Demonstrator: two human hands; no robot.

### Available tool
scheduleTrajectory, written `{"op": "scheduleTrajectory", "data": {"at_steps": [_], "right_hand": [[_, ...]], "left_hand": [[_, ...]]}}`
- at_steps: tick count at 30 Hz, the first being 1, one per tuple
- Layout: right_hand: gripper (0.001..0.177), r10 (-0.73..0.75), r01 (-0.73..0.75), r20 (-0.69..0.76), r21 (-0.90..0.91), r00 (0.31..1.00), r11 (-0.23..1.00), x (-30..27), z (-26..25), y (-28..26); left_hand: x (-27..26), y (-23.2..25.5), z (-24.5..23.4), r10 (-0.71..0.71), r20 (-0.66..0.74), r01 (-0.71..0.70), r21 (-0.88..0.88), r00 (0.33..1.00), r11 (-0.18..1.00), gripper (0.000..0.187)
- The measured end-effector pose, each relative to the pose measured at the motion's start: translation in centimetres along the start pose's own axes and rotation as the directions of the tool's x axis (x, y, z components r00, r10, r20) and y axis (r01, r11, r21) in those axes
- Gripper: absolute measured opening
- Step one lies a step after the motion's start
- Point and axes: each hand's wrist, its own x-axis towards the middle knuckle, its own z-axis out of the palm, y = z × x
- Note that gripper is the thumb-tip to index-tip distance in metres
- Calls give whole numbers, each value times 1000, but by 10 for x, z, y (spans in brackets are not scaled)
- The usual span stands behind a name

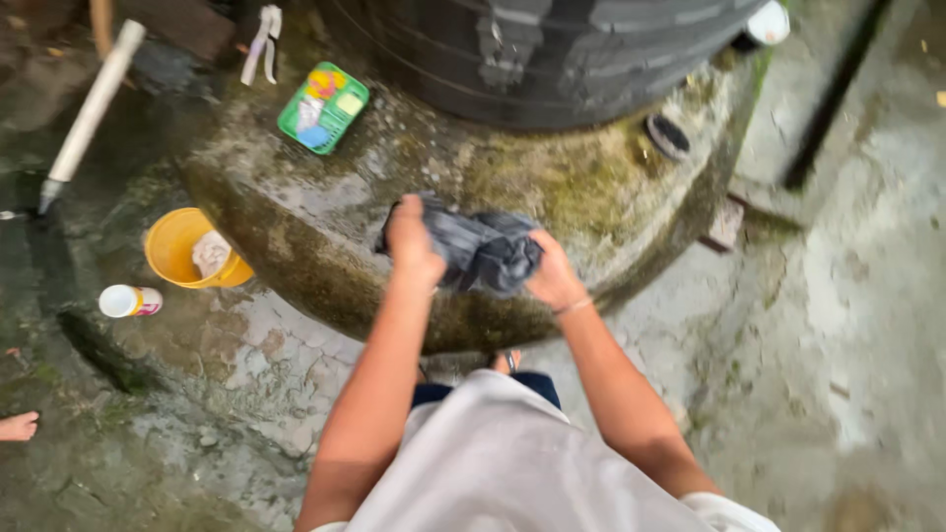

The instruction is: The person washes clothes by hand, wringing out a white cloth, applying soap to a dark garment, scrubbing it against a concrete surface, and rinsing and squeezing the clothes in a bucket of water.

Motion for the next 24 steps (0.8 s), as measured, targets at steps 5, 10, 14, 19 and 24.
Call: {"op": "scheduleTrajectory", "data": {"at_steps": [5, 10, 14, 19, 24], "right_hand": [[45, -330, 333, -179, -19, 927, 943, -11, 96, 62], [32, -575, 291, -251, -667, 779, 686, -2, 75, 117], [28, -498, 221, -444, -540, 745, 812, 22, 2, 109], [38, 23, -38, -115, -125, 993, 991, 4, 14, 79], [71, -12, -60, -119, -583, 993, 810, -47, 73, 79]], "left_hand": [[-85, -54, 10, 396, 370, -531, 709, 840, 464, 24], [-67, -45, -1, 505, 179, -367, 880, 844, 302, 33], [-101, -56, -5, 289, 315, -420, 781, 904, 461, 42], [-115, -56, -8, 339, 427, -545, 641, 838, 540, 52], [-74, -80, -15, 513, 200, -485, 709, 835, 512, 40]]}}
